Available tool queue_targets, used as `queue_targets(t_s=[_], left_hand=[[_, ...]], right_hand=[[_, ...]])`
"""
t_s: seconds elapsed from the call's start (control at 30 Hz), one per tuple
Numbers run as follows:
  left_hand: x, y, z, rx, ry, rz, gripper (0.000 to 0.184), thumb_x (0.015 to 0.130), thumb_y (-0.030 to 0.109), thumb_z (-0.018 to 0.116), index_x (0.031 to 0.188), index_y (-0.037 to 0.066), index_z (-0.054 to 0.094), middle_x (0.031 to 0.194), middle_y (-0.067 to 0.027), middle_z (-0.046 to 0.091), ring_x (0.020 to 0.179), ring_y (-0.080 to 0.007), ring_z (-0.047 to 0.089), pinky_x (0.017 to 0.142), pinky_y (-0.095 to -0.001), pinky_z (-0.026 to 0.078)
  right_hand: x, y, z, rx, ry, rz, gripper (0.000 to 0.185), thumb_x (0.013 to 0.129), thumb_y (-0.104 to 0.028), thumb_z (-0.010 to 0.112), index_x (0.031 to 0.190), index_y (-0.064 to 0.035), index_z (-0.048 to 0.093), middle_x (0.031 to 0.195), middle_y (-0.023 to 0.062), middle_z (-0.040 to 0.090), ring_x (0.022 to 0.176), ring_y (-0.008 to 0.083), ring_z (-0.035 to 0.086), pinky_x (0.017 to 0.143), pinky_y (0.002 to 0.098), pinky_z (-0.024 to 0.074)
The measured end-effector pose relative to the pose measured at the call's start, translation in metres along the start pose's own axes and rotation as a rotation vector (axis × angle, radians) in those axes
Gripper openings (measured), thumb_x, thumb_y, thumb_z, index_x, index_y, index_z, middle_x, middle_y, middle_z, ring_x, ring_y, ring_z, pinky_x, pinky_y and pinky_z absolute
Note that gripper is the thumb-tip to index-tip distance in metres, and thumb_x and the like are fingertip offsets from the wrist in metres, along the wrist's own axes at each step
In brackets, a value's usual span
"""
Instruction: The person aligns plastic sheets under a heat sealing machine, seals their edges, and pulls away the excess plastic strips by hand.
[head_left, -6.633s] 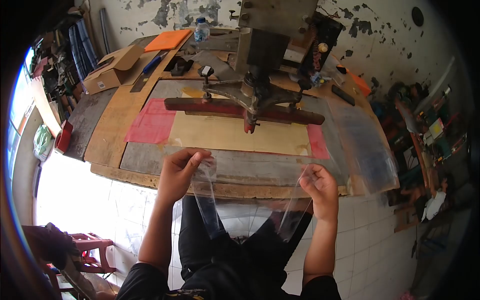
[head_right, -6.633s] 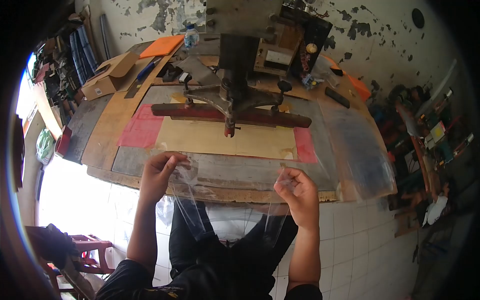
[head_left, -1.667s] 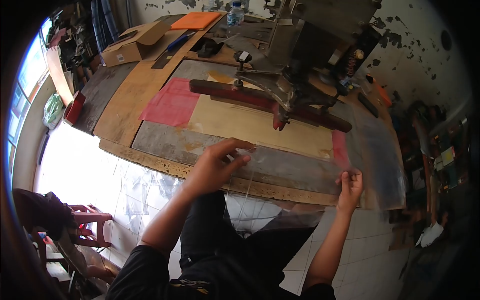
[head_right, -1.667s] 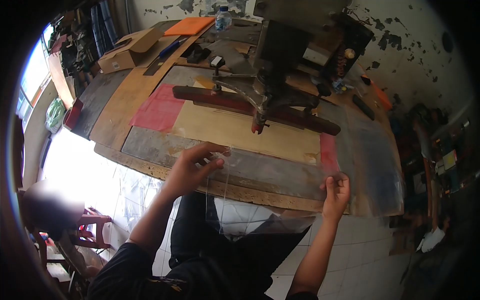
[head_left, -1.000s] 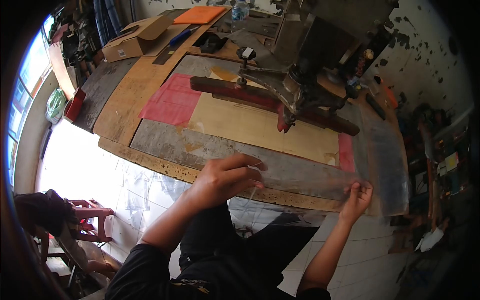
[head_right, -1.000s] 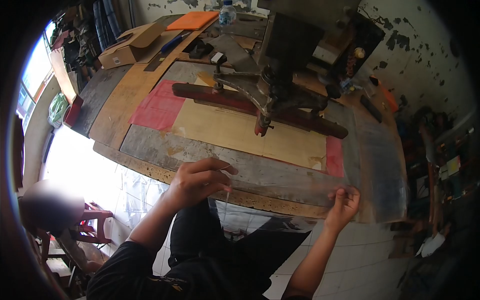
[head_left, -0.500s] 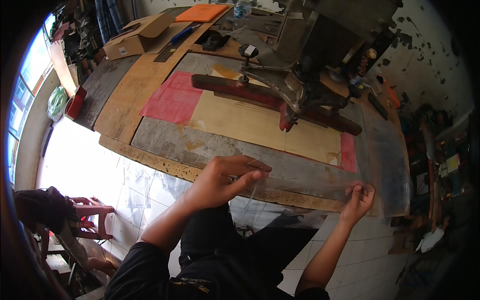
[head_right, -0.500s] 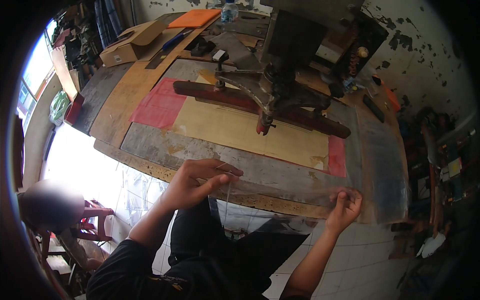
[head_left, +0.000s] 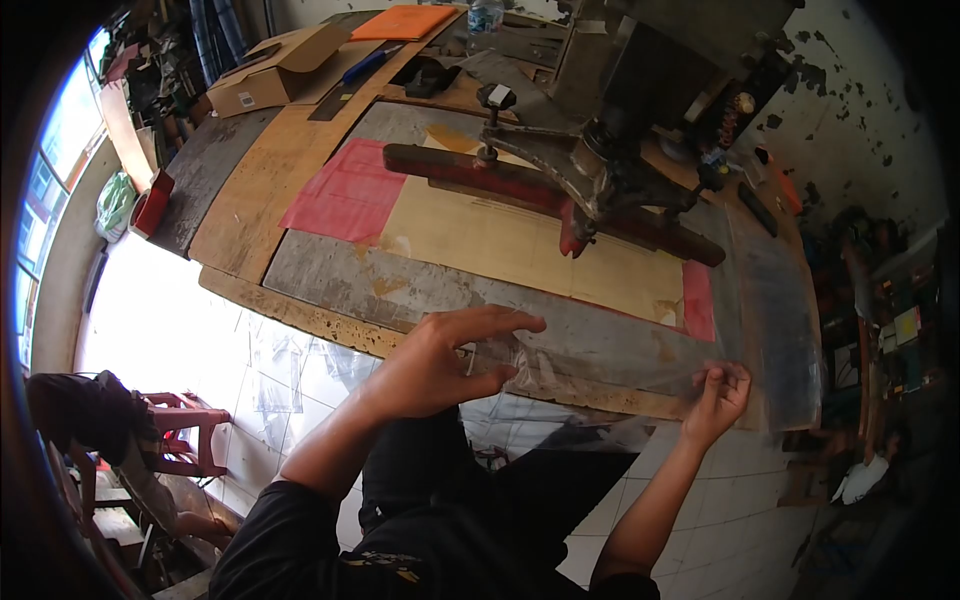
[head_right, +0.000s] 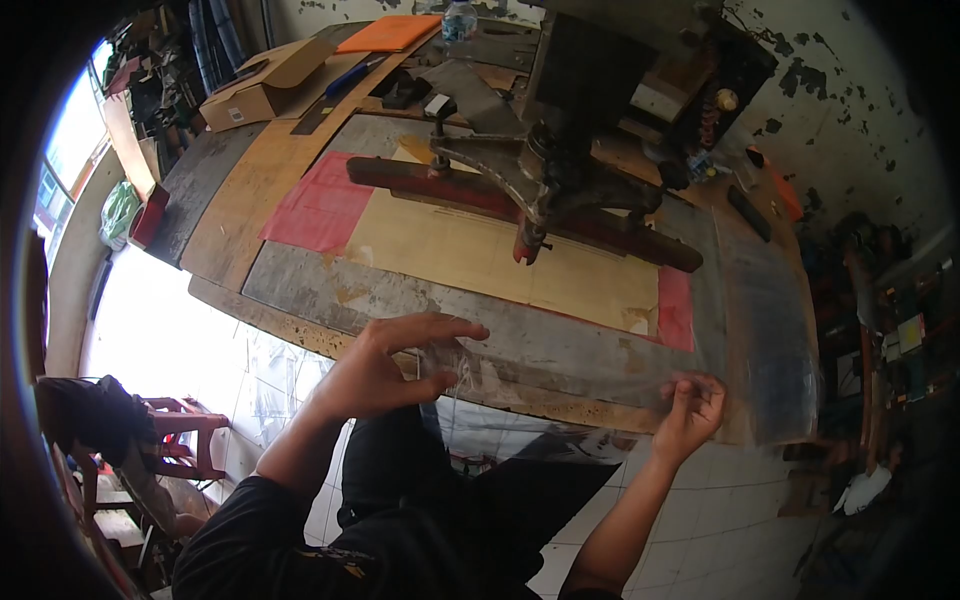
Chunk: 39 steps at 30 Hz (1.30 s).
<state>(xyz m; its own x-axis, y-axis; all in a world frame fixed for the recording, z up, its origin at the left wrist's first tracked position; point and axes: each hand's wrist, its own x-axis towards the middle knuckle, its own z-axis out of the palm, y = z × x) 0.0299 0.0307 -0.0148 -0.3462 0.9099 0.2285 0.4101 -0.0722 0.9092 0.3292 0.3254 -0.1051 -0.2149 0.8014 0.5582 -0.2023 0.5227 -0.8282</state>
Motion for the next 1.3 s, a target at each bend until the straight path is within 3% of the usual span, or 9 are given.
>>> queue_targets(t_s=[0.17, 0.33, 0.47, 0.53, 0.77, 0.97, 1.03, 1.13, 1.3], left_hand=[[-0.001, 0.001, -0.003, 0.023, -0.038, -0.005, 0.059, 0.082, 0.005, 0.082, 0.14, 0.012, 0.073, 0.139, -0.0116, 0.073, 0.122, -0.0295, 0.074, 0.108, -0.0412, 0.057], [-0.001, -0.005, -0.004, 0.112, -0.057, 0.216, 0.052, 0.084, 0.019, 0.089, 0.134, 0.012, 0.074, 0.14, -0.0107, 0.07, 0.122, -0.035, 0.073, 0.102, -0.0454, 0.06], [-0.003, -0.011, 0.002, 0.165, -0.017, 0.188, 0.042, 0.086, 0.018, 0.088, 0.126, 0.012, 0.078, 0.138, -0.009, 0.071, 0.119, -0.0343, 0.074, 0.098, -0.0447, 0.062], [-0.002, -0.009, 0.005, 0.143, 0.049, 0.189, 0.033, 0.085, 0.003, 0.085, 0.117, 0.01, 0.083, 0.133, -0.0104, 0.075, 0.12, -0.0294, 0.074, 0.096, -0.042, 0.063], [-0.001, -0.013, 0.011, 0.056, 0.11, 0.233, 0.021, 0.088, 0.005, 0.085, 0.109, 0.007, 0.083, 0.121, -0.0109, 0.078, 0.109, -0.0288, 0.077, 0.093, -0.0398, 0.062], [0.011, -0.03, 0.024, 0.046, 0.344, 0.147, 0.016, 0.098, 0.013, 0.081, 0.1, -0.002, 0.079, 0.1, -0.0137, 0.079, 0.086, -0.0195, 0.078, 0.076, -0.0315, 0.059], [0.011, -0.035, 0.026, -0.167, 0.367, -0.227, 0.015, 0.103, 0.012, 0.076, 0.102, -0.003, 0.079, 0.096, -0.0084, 0.079, 0.081, -0.0115, 0.073, 0.074, -0.0268, 0.056], [0.016, -0.035, 0.028, -0.049, 0.451, -0.224, 0.016, 0.102, 0.014, 0.078, 0.101, -0.002, 0.078, 0.087, -0.0041, 0.076, 0.073, -0.006, 0.068, 0.067, -0.0248, 0.052], [0.021, -0.032, 0.029, 0.091, 0.455, -0.298, 0.017, 0.098, 0.015, 0.081, 0.105, 0.001, 0.075, 0.08, -0.0066, 0.076, 0.065, -0.008, 0.066, 0.06, -0.0268, 0.049]], right_hand=[[0.0, -0.003, 0.002, -0.008, 0.007, 0.007, 0.037, 0.101, -0.027, 0.082, 0.119, -0.0024, 0.06, 0.098, 0.0087, 0.071, 0.076, 0.0132, 0.064, 0.07, 0.0271, 0.052], [0.001, -0.001, 0.001, -0.006, 0.009, 0.005, 0.041, 0.1, -0.03, 0.083, 0.119, -0.003, 0.059, 0.096, 0.008, 0.071, 0.076, 0.0131, 0.065, 0.07, 0.0264, 0.0529], [0.002, -0.001, 0.001, 0.003, 0.006, -0.001, 0.041, 0.1, -0.031, 0.084, 0.118, -0.003, 0.059, 0.096, 0.0078, 0.071, 0.074, 0.013, 0.064, 0.068, 0.0261, 0.0514], [0.002, -0.002, 0.003, 0.004, 0.003, -0.005, 0.041, 0.1, -0.031, 0.084, 0.118, -0.003, 0.059, 0.096, 0.0078, 0.071, 0.074, 0.0129, 0.064, 0.068, 0.0261, 0.0509], [0.002, -0.002, 0.002, 0.011, -0.004, 0.012, 0.037, 0.1, -0.026, 0.083, 0.117, -0.0015, 0.06, 0.097, 0.0082, 0.071, 0.075, 0.0125, 0.063, 0.069, 0.0261, 0.0501], [0.001, -0.003, 0.004, 0.038, -0.043, 0.134, 0.027, 0.101, -0.015, 0.081, 0.116, -0.0002, 0.064, 0.099, 0.0063, 0.072, 0.078, 0.0117, 0.063, 0.07, 0.0261, 0.0503], [0.002, -0.006, 0.006, 0.048, -0.081, 0.198, 0.029, 0.101, -0.012, 0.08, 0.122, 0.0019, 0.065, 0.097, 0.005, 0.072, 0.079, 0.0104, 0.064, 0.072, 0.0259, 0.051], [0.004, -0.01, 0.009, 0.007, -0.124, 0.229, 0.034, 0.101, -0.01, 0.079, 0.128, 0.0032, 0.064, 0.093, 0.0035, 0.072, 0.08, 0.0099, 0.065, 0.074, 0.0256, 0.0517], [0.009, -0.024, 0.019, 0.024, -0.181, 0.258, 0.047, 0.1, -0.006, 0.077, 0.143, 0.0021, 0.059, 0.088, 0.0032, 0.072, 0.079, 0.0097, 0.067, 0.075, 0.0289, 0.0589]])
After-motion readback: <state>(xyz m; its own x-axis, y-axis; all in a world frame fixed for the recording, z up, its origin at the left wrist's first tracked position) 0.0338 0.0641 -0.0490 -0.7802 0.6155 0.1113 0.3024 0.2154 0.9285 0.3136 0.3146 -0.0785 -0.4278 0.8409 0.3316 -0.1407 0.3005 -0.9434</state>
